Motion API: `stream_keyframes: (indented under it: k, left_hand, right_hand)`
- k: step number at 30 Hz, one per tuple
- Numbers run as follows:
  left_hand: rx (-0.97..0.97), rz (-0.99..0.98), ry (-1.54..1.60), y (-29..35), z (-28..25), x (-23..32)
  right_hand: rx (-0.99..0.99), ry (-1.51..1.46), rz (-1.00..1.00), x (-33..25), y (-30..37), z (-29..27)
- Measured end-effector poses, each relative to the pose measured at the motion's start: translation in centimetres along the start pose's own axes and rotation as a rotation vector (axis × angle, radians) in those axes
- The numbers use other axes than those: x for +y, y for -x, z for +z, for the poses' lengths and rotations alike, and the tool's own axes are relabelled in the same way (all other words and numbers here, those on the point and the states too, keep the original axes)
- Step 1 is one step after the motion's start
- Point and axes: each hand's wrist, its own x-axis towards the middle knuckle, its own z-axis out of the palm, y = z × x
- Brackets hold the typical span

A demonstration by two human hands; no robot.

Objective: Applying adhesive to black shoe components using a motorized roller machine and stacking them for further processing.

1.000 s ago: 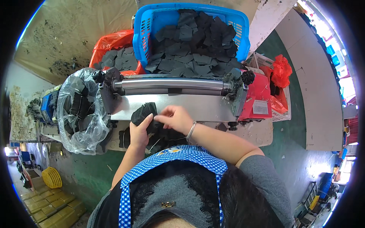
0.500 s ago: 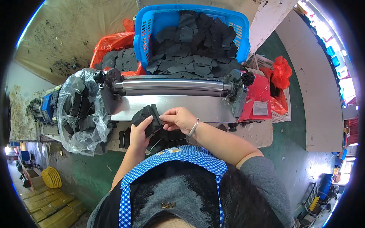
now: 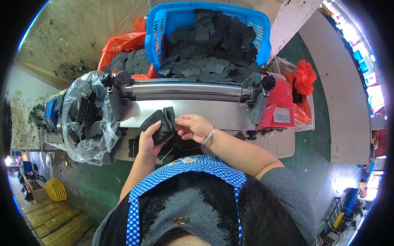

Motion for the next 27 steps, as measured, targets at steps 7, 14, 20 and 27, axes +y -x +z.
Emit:
stream_keyframes:
  k: [7,14,20,27]
  left_hand:
    - [0.062,0.222,-0.241,-0.2,-0.1,-0.2]
    - [0.079,0.189,-0.270,-0.8,-1.0,-0.6]
    - [0.091,0.230,-0.302,-0.5,-0.3,-0.9]
    - [0.114,0.180,-0.231,-0.4,0.1,0.1]
  right_hand:
    - [0.513,0.195,-0.296,-0.7,-1.0,-1.8]
    - [0.400,0.407,-0.204,-0.3,-0.3,-0.5]
    - [0.443,0.336,-0.286,-1.0,0.1,0.9]
    - [0.570,0.297,-0.317,-1.5,-1.0,-2.7]
